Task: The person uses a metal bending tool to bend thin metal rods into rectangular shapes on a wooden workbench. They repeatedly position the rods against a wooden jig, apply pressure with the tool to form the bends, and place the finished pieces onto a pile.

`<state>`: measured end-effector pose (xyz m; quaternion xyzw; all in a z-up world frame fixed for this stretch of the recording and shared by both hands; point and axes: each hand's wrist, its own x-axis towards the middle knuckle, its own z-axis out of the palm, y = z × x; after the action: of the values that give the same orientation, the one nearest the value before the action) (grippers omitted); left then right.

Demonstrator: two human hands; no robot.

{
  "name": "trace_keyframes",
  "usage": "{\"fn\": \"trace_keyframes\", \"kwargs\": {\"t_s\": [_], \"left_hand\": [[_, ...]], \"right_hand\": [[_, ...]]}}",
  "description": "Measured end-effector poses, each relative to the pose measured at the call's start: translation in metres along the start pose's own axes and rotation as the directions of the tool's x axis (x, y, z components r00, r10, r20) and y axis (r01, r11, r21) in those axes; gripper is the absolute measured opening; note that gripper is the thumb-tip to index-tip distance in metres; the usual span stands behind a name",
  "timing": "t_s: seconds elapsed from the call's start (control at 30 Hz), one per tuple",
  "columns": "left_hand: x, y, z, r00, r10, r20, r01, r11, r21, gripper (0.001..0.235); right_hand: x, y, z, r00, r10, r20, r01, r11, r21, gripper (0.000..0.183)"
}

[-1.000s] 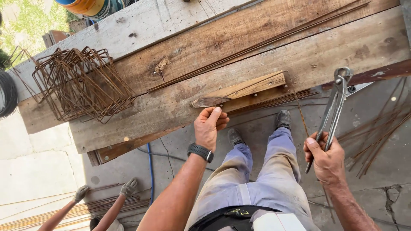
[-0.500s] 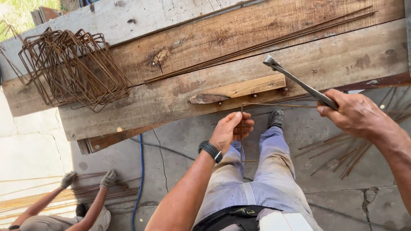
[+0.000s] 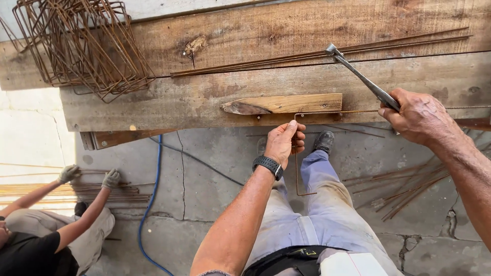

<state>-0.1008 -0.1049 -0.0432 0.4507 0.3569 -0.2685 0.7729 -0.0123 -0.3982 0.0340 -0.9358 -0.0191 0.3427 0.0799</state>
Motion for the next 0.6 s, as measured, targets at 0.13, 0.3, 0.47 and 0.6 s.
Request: {"fn": "trace_keyframes", "kwargs": {"t_s": [0.13, 0.3, 0.47, 0.6], "left_hand": [[0.001, 0.003, 0.011, 0.988, -0.095, -0.125, 0.1, 0.994, 0.04, 0.037], [0.01, -0.003, 0.016, 0.982, -0.118, -0.146, 0.125, 0.991, 0.044, 0.041], [0.01, -0.001, 0.011, 0.984, -0.144, -0.105, 0.15, 0.987, 0.05, 0.039], [0.014, -0.005, 0.011, 0.985, -0.135, -0.104, 0.139, 0.99, 0.032, 0.047]], "right_hand": [[0.012, 0.014, 0.015, 0.999, -0.038, -0.02, 0.038, 0.999, 0.002, 0.03], [0.012, 0.039, 0.045, 0.943, -0.18, -0.279, 0.17, 0.984, -0.06, 0.025], [-0.033, 0.043, 0.003, 0.963, -0.109, -0.248, 0.112, 0.994, -0.002, 0.028], [-0.063, 0.084, -0.012, 0.955, 0.204, 0.215, -0.256, 0.935, 0.247, 0.033]]}}
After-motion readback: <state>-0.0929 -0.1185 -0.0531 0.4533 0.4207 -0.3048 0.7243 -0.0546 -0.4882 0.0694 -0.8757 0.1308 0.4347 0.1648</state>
